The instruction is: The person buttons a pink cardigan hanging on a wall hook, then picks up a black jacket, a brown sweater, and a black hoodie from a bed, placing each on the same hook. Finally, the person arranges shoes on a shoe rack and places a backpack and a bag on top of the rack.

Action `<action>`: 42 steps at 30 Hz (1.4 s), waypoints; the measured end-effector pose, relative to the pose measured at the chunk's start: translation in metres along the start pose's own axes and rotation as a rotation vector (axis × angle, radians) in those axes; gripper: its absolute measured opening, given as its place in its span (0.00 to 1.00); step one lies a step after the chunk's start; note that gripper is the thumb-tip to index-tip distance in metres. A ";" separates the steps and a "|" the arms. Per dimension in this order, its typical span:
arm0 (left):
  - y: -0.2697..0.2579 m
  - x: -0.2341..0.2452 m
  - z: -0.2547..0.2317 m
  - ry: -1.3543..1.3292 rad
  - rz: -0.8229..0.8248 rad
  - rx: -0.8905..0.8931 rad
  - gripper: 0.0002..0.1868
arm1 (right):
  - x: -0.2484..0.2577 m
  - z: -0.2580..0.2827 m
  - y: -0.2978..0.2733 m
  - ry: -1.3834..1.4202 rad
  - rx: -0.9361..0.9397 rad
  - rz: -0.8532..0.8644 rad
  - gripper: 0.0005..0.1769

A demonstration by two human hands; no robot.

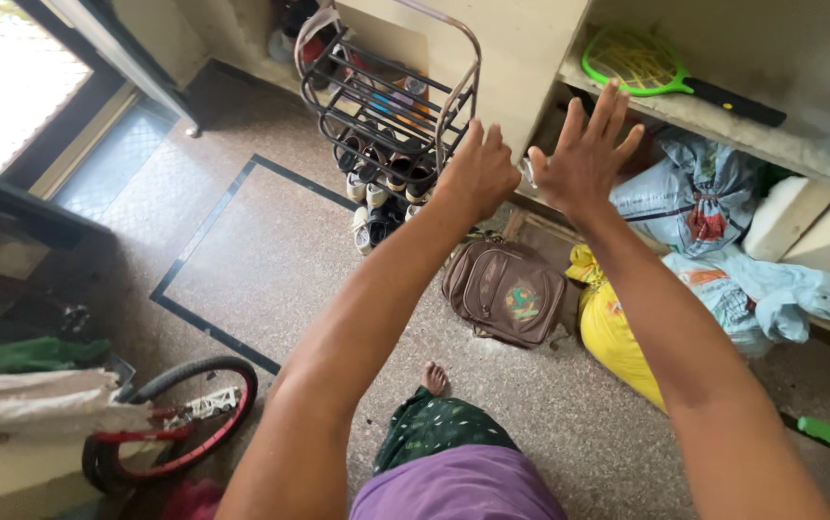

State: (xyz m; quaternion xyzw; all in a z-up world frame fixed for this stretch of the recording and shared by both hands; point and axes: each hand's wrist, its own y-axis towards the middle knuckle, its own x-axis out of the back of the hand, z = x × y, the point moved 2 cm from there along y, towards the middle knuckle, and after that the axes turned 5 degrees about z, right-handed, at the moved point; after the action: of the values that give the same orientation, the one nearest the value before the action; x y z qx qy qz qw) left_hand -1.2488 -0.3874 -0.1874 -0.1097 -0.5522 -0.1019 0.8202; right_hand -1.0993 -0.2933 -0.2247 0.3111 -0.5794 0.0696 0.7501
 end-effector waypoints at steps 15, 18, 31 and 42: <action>0.067 0.006 0.059 0.010 -0.212 -0.164 0.12 | 0.022 0.001 0.022 -0.170 -0.098 -0.071 0.47; 0.078 0.003 0.061 0.013 -0.203 -0.231 0.12 | 0.023 0.000 0.014 -0.159 -0.172 -0.078 0.48; 0.062 -0.076 0.011 -0.111 -0.156 -0.522 0.16 | -0.018 0.051 -0.050 -0.225 -0.576 0.061 0.52; 0.028 -0.120 0.011 -0.249 -0.059 -0.640 0.17 | -0.062 0.091 -0.098 -0.193 -0.673 0.139 0.51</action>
State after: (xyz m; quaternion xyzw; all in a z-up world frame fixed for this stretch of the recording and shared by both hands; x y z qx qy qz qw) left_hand -1.2946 -0.3524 -0.2971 -0.3569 -0.5909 -0.2793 0.6674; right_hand -1.1486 -0.4055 -0.3067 0.0117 -0.6579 -0.1040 0.7458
